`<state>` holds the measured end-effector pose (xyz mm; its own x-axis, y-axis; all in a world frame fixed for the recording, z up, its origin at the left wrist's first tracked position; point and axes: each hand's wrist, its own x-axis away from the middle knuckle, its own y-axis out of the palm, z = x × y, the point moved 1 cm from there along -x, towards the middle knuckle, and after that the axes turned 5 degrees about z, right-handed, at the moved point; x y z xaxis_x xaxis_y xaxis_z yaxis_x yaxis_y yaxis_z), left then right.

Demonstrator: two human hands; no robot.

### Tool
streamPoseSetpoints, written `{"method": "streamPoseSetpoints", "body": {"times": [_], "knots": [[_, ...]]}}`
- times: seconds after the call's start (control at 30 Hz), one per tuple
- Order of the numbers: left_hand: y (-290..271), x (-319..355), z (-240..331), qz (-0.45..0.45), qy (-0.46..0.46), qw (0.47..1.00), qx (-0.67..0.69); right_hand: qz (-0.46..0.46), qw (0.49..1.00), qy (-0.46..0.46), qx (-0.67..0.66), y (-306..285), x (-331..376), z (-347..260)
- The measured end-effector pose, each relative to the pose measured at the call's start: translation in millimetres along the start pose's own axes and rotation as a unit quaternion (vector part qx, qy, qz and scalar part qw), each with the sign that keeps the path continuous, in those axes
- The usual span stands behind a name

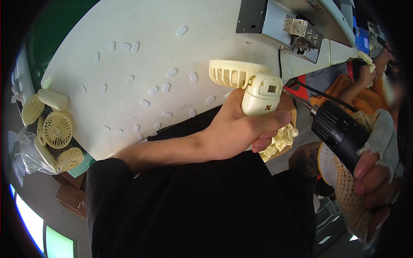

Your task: The person assembles portable fans by attaching fan heads to handles, driving screws into the joints with an electric screwdriver, and placing the assembled fans on the workbench and conveyor belt.

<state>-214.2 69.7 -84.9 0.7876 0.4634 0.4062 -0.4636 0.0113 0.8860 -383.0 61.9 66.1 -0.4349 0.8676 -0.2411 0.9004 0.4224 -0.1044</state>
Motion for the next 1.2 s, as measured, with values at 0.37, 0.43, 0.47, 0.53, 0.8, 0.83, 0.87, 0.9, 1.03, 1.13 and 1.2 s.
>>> {"method": "streamPoseSetpoints", "body": {"times": [0.37, 0.43, 0.47, 0.53, 0.8, 0.83, 0.87, 0.9, 1.03, 1.13, 1.2], "knots": [[-3.1, -0.6, -3.2, 0.007, 0.001, 1.0, 0.001, -0.004, 1.0, 0.004, -0.017, -1.6, -4.8, -2.5], [0.8, -0.9, -1.1, 0.014, 0.002, 1.0, 0.007, -0.01, 1.0, 0.004, -0.014, -4.2, -7.3, -2.6], [1.8, -0.6, -0.4, 0.02, 0.003, 1.0, 0.01, -0.013, 1.0, 0.0, -0.017, -5.3, -9.3, -0.8], [0.8, -1.9, -1.3, 0.018, 0.003, 1.0, -0.01, -0.016, 1.0, 0.003, -0.014, -9.1, -7.8, 5.6], [3.5, -2.5, 4.6, 0.024, -0.013, 1.0, 0.003, -0.021, 1.0, 0.002, -0.021, -14.3, -11.9, 18.5], [4.2, -2.7, 4.2, 0.026, -0.012, 1.0, 0.002, -0.018, 1.0, 0.0, -0.02, -14.9, -10.8, 17.9], [5.0, -3.1, 3.4, 0.027, -0.001, 1.0, 0.006, -0.016, 1.0, 0.0, -0.022, -15.5, -9.0, 17.9], [5.1, -4.1, 4.3, 0.026, 0.01, 1.0, 0.006, -0.01, 1.0, 0.004, -0.027, -14.1, -7.8, 16.4], [5.6, -3.1, 1.9, 0.017, 0.0, 1.0, 0.02, 0.016, 0.999, 0.004, -0.032, -12.6, 4.7, 14.9], [1.5, -0.9, -1.4, 0.0, 0.0, 0.999, 0.033, 0.039, 0.999, 0.013, -0.033, -5.1, 12.4, 16.8], [-2.7, 0.8, -1.4, 0.0, -0.007, 1.0, 0.029, 0.062, 0.997, 0.006, -0.05, -1.8, 15.6, 24.3]]}}
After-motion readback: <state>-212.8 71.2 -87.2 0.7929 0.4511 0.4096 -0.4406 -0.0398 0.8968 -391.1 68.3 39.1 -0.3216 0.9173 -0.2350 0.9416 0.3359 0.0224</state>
